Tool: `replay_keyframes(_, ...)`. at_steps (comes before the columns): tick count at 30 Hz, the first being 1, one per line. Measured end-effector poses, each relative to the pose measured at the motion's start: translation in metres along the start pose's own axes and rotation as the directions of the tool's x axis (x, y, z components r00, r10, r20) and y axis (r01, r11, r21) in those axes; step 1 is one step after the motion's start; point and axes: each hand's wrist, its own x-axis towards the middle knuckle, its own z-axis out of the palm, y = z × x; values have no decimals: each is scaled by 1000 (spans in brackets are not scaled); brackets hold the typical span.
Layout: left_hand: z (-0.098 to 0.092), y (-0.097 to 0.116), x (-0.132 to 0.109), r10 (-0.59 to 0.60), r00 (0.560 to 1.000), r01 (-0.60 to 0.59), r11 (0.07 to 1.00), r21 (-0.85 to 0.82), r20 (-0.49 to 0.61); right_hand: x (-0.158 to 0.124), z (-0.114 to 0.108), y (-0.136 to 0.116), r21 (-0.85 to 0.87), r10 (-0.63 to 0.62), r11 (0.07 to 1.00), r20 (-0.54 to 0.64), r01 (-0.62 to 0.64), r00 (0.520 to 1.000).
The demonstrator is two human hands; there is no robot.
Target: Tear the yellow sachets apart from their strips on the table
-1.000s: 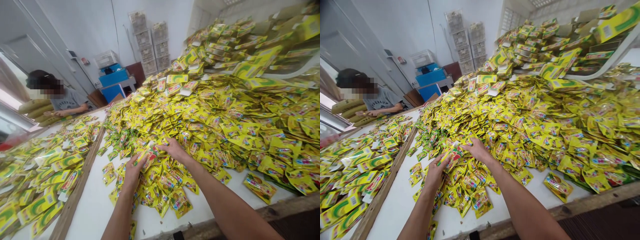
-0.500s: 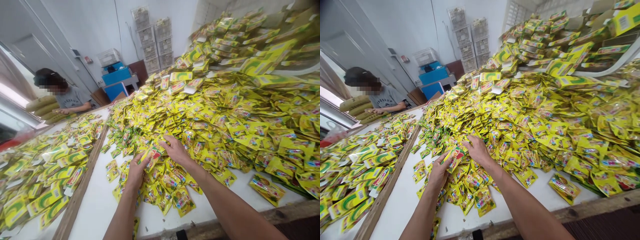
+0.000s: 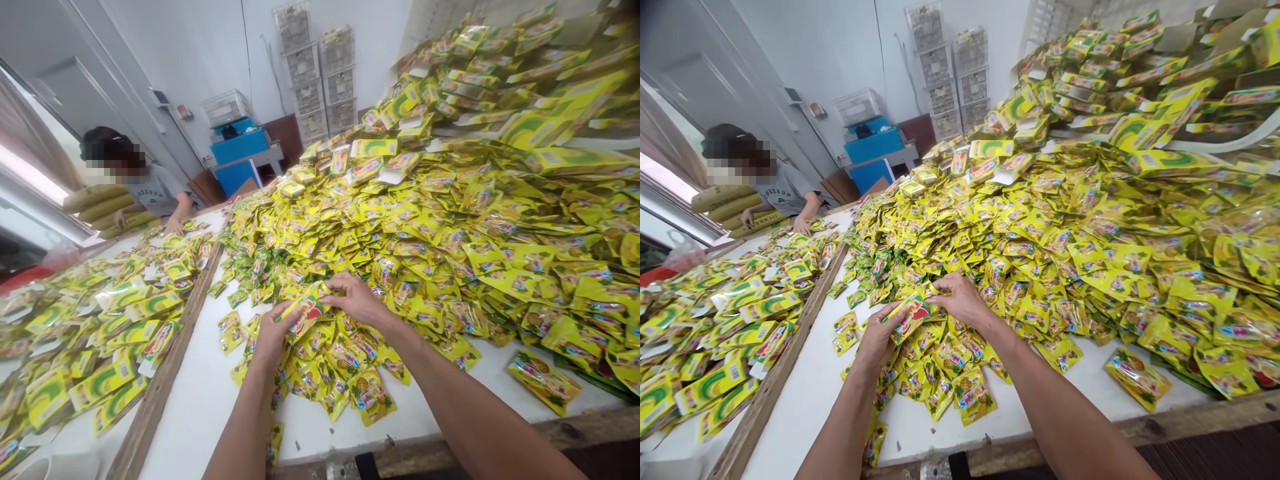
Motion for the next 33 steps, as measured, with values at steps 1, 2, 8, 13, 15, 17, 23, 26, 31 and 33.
replay_keyframes(1, 0, 0, 0, 5, 1000, -5, 1000, -8, -3, 0, 0, 0, 62, 6, 998, 18, -7, 1000)
replay_keyframes(2, 1, 0, 0, 14, 1000, -14, 1000, -16, -1, 0, 0, 0, 96, 17, 995, 7, -18, 1000)
replay_keyframes(8, 1, -1, 2, 47, 999, -47, 998, -33, 8, 0, 10, 1, -89, 51, 994, -188, -69, 981)
replay_keyframes(13, 1, -1, 0, 43, 999, -43, 999, -12, 27, -2, 8, -3, -65, 68, 995, -173, -81, 983)
replay_keyframes(15, 2, -1, -1, 42, 999, -41, 999, -9, 34, -2, 8, -5, -122, 29, 991, -223, -58, 974)
replay_keyframes(17, 2, 0, -1, 29, 999, -28, 999, -27, 38, -3, 8, -6, -152, -14, 988, -263, -27, 965)
replay_keyframes(23, 5, 1, -2, 34, 999, -35, 997, -62, -16, -2, 17, 2, -148, -5, 988, -275, -38, 961)
replay_keyframes(26, 7, 1, -1, 14, 999, -17, 996, -82, -36, -4, 22, 2, -123, 28, 991, -213, -55, 977)
replay_keyframes(31, 6, -1, 1, 2, 998, -10, 991, -137, -60, -13, 27, -9, 90, 27, 995, 62, -32, 998)
replay_keyframes(33, 3, -2, -1, 20, 999, -25, 994, -108, -44, -16, 29, -13, 50, 14, 999, 122, -21, 992)
